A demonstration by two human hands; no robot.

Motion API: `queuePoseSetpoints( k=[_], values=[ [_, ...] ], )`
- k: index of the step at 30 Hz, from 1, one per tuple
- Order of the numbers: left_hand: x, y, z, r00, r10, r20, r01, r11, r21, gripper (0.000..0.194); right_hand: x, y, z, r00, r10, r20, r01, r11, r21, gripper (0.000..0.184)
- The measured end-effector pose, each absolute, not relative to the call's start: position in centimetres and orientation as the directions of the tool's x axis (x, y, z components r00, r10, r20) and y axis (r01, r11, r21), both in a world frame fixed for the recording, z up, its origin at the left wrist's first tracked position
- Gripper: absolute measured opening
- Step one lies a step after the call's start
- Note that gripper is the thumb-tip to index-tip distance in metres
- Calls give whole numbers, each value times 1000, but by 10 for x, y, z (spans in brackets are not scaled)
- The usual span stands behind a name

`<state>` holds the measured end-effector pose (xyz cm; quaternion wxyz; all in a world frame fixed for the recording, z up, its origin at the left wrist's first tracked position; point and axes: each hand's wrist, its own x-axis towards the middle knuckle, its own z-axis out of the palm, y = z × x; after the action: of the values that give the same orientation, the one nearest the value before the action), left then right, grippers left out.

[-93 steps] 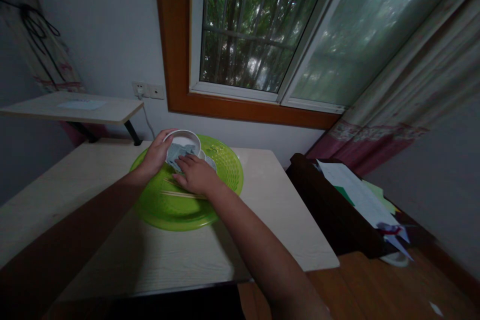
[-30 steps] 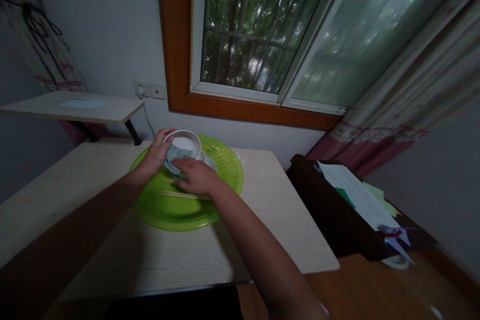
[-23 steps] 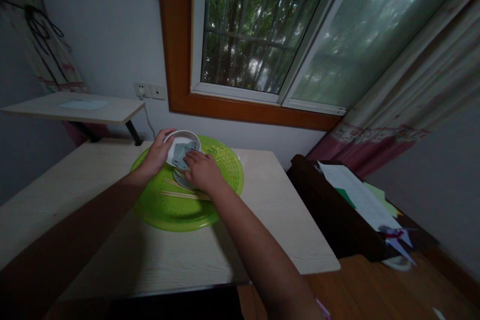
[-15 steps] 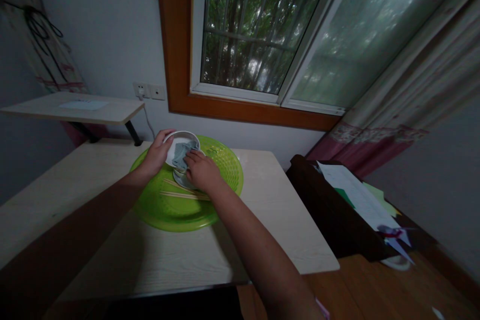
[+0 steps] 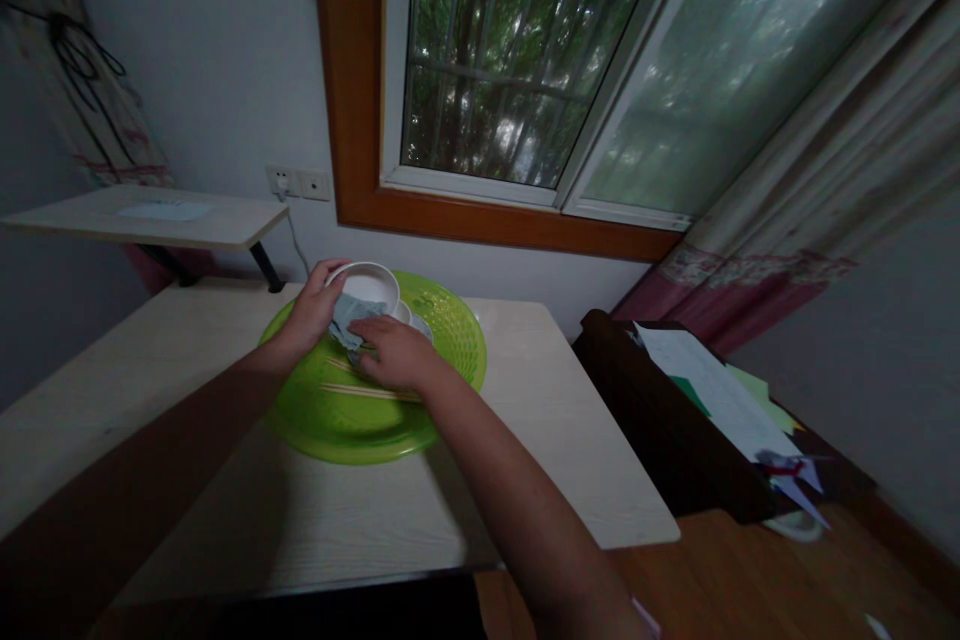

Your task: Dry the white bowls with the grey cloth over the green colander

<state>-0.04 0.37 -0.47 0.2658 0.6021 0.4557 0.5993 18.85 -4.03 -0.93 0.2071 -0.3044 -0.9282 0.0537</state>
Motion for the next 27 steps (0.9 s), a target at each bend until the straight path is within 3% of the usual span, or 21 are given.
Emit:
queuePoseSetpoints(
  k=[3, 12, 20, 27],
  values=[
    [0, 2, -3, -134, 876, 464, 224, -429, 875, 32, 189, -41, -7, -675, 639, 368, 633, 758, -156, 44],
    [4, 0, -1, -122, 906, 405, 150, -387, 910, 32, 189, -49, 1, -544, 692, 473, 772, 634, -39, 60],
    [3, 0, -1, -121, 899, 420, 170, -398, 901, 30, 190, -51, -4, -696, 636, 334, 652, 754, -76, 66],
    [1, 3, -3, -118, 883, 453, 173, -431, 886, 28, 190, -58, 5, -763, 548, 343, 519, 836, -180, 62]
  ],
)
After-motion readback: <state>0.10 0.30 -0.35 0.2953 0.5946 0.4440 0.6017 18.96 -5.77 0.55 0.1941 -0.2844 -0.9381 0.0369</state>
